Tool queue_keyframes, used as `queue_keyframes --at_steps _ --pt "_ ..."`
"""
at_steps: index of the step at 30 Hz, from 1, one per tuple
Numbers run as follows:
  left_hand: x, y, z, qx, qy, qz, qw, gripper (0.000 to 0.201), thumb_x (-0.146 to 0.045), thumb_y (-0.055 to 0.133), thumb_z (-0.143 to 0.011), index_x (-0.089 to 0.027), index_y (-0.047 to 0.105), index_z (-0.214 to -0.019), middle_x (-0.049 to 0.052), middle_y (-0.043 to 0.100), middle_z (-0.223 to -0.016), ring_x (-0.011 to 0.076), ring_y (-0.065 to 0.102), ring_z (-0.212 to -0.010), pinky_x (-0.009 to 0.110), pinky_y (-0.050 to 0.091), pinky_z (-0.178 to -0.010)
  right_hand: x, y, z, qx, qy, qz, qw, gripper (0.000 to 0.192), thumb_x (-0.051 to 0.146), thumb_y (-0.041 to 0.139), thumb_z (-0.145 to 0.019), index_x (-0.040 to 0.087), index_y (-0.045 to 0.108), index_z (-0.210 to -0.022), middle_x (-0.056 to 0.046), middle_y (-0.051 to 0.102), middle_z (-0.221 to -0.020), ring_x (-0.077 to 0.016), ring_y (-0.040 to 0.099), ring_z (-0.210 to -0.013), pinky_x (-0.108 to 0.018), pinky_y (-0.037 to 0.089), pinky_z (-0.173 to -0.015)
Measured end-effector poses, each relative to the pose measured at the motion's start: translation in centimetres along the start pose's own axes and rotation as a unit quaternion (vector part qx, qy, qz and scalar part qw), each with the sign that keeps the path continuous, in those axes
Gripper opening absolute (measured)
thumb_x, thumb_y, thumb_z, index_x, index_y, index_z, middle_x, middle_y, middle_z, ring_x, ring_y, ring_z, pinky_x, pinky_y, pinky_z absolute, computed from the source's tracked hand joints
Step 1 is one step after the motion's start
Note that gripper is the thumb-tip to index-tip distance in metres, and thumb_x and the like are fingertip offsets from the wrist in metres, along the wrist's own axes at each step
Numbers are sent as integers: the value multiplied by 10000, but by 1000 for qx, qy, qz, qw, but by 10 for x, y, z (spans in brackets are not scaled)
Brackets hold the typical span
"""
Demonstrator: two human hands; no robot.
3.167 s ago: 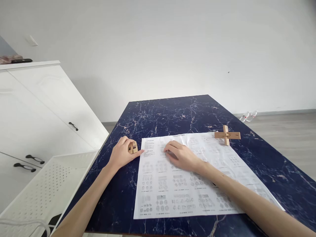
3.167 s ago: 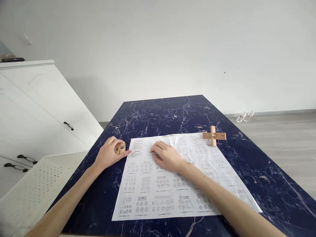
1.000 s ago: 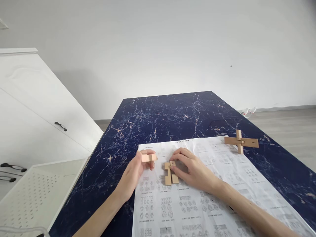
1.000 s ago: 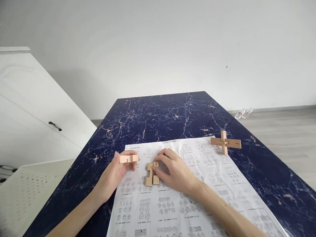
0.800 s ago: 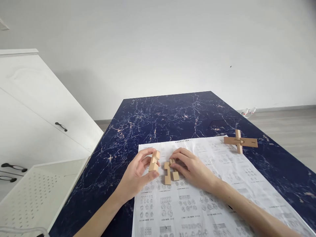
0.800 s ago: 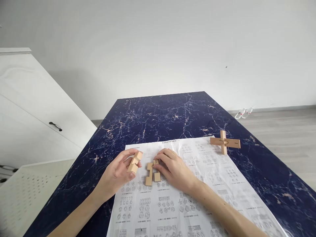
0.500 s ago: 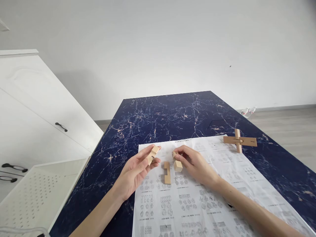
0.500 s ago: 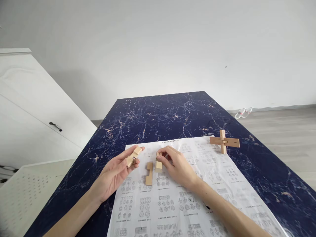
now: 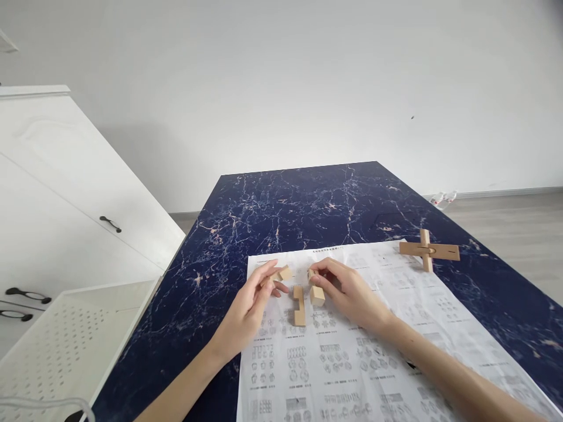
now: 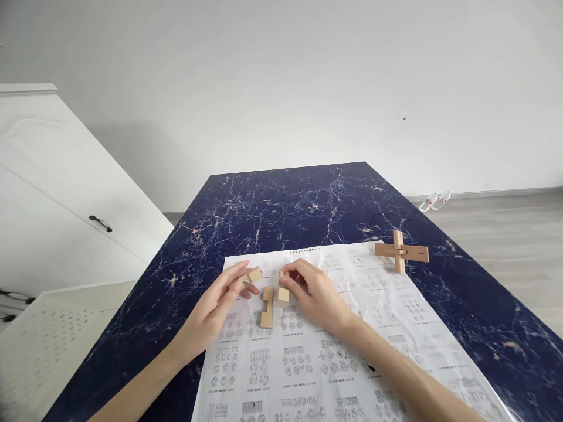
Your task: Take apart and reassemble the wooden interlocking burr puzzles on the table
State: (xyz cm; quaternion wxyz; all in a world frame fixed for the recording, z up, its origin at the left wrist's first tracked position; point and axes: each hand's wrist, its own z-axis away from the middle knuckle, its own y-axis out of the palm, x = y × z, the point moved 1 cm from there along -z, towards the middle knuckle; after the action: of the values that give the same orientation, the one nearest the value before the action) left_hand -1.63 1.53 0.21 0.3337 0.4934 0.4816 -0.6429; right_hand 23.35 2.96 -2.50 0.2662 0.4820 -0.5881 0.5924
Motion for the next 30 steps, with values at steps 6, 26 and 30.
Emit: queue_keyframes --at_steps 6,26,30 --pt "7 -3 -3 -31 -3 -56 998 453 -507 444 -1110 -284 515 -1498 98 644 -1455 276 652 -1279 475 461 -1182 1 0 1 3 -6 9 1000 238 419 520 -1095 246 664 -1019 -45 705 -936 -217 616 -789 -365 477 -728" --pt "15 4 3 -43 162 -228 959 421 -193 470 -1079 -280 563 -1481 116 608 -1455 337 505 -1414 570 352 -1231 4 1 0 0 -15 16 1000 255 429 526 -1096 245 681 -1013 -46 710 -942 -205 608 -756 -355 487 -697" --pt "0 5 8 49 197 -259 944 488 -338 630 -1046 -285 542 -1523 117 578 -1530 363 464 -1465 548 362 -1249 3 1 -1 -8 -19 5 1000 255 427 532 -1096 237 684 -1019 -50 720 -939 -205 627 -761 -358 507 -715"
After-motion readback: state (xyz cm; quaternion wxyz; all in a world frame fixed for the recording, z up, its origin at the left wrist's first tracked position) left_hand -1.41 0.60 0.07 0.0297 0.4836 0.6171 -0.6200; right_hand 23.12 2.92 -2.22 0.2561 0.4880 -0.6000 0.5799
